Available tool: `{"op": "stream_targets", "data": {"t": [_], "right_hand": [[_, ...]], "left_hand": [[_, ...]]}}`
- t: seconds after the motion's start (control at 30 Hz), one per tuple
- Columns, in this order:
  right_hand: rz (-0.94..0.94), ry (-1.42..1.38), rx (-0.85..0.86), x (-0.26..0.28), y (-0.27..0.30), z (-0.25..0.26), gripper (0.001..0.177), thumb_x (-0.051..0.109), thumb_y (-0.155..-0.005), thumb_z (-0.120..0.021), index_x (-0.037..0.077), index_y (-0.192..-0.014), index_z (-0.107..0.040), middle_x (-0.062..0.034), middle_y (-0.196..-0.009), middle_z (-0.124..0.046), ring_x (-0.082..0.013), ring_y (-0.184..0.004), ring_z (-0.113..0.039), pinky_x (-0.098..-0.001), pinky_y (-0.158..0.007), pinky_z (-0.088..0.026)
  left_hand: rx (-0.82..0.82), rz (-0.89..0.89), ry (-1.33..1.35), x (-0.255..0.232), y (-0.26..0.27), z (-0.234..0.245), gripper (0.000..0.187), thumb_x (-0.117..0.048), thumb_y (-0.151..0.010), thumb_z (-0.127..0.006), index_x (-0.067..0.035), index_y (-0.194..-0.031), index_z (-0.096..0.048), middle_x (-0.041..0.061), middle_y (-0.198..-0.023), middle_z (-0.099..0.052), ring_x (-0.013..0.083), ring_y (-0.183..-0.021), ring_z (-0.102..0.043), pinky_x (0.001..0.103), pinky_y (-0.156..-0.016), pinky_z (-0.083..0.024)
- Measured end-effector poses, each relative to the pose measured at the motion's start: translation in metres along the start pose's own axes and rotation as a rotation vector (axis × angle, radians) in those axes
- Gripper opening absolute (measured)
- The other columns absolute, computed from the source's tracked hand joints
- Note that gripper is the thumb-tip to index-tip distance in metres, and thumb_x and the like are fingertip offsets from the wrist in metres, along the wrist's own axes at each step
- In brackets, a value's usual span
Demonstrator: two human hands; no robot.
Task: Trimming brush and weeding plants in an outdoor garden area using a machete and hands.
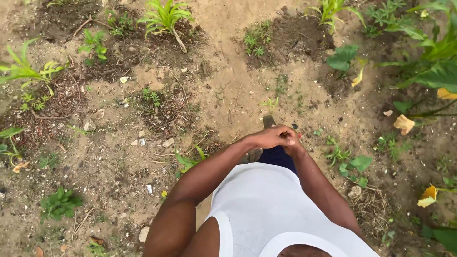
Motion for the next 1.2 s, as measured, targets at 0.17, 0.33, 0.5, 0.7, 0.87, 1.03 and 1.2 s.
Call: {"op": "stream_targets", "data": {"t": [0.17, 0.33, 0.5, 0.7, 0.87, 1.03, 1.2], "right_hand": [[-0.214, 0.111, 0.016, 0.069, -0.165, -0.017, 0.024, 0.006, -0.094, -0.062, 0.001, -0.117, -0.068, -0.01, -0.1, -0.067, -0.0213, -0.086, -0.062, -0.035, -0.074, -0.053], [-0.275, 0.221, 0.016, 0.092, -0.343, 0.002, 0.015, 0.008, -0.097, -0.064, 0.004, -0.111, -0.066, -0.0155, -0.094, -0.069, -0.0347, -0.075, -0.068, -0.0545, -0.063, -0.058], [-0.313, 0.348, -0.033, 0.175, -0.484, -0.046, 0.016, 0.019, -0.104, -0.058, 0.009, -0.099, -0.069, -0.0173, -0.078, -0.069, -0.0387, -0.057, -0.07, -0.0684, -0.052, -0.061], [-0.402, 0.458, -0.087, 0.267, -0.599, -0.119, 0.014, 0.016, -0.093, -0.06, 0.012, -0.1, -0.072, -0.0118, -0.086, -0.074, -0.0327, -0.066, -0.073, -0.0543, -0.06, -0.065], [-0.343, 0.431, -0.209, 0.279, -0.765, -0.122, 0.011, 0.009, -0.094, -0.06, 0.004, -0.093, -0.069, -0.0194, -0.081, -0.071, -0.0425, -0.068, -0.071, -0.0654, -0.06, -0.059], [-0.273, 0.343, -0.209, 0.31, -0.948, -0.147, 0.02, 0.017, -0.1, -0.06, -0.001, -0.1, -0.069, -0.0243, -0.086, -0.071, -0.0429, -0.072, -0.071, -0.0594, -0.063, -0.061], [-0.22, 0.401, -0.136, 0.402, -1.086, -0.17, 0.019, 0.017, -0.094, -0.069, -0.001, -0.097, -0.076, -0.0218, -0.085, -0.072, -0.0323, -0.075, -0.071, -0.0509, -0.064, -0.06]], "left_hand": [[-0.135, -0.106, -0.065, -0.016, -0.066, 0.121, 0.058, -0.044, -0.102, -0.066, -0.001, -0.138, -0.051, 0.018, -0.114, -0.058, 0.0368, -0.11, -0.058, 0.057, -0.089, -0.051], [-0.275, -0.131, -0.264, -0.031, -0.149, 0.253, 0.03, -0.03, -0.105, -0.061, -0.007, -0.124, -0.06, 0.014, -0.1, -0.061, 0.0356, -0.099, -0.065, 0.053, -0.08, -0.053], [-0.556, -0.002, -0.239, -0.088, -0.197, 0.389, 0.025, -0.031, -0.102, -0.059, -0.009, -0.113, -0.065, 0.024, -0.104, -0.066, 0.0426, -0.106, -0.067, 0.055, -0.087, -0.053], [-0.612, -0.037, -0.04, -0.114, -0.252, 0.538, 0.012, -0.014, -0.102, -0.059, -0.01, -0.107, -0.069, 0.011, -0.094, -0.065, 0.0241, -0.084, -0.069, 0.033, -0.059, -0.058], [-0.524, -0.007, -0.153, -0.106, -0.323, 0.698, 0.012, -0.013, -0.1, -0.057, -0.015, -0.1, -0.068, 0.008, -0.092, -0.067, 0.0248, -0.078, -0.07, 0.038, -0.061, -0.058], [-0.405, -0.01, -0.032, -0.144, -0.374, 0.875, 0.02, -0.002, -0.095, -0.051, -0.008, -0.105, -0.067, 0.008, -0.095, -0.066, 0.0167, -0.078, -0.061, 0.029, -0.061, -0.055], [-0.586, 0.107, 0.048, -0.179, -0.447, 1.019, 0.068, -0.04, -0.084, -0.076, -0.021, -0.144, -0.048, 0.015, -0.142, -0.023, 0.0419, -0.137, -0.027, 0.055, -0.115, -0.035]]}}
Point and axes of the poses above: each hand's wrist, its own y-axis away from the middle knuckle, its own z-axis out of the back of the hand, x = y × z, the point moved 4 cm from there along -y, towards the middle knuckle
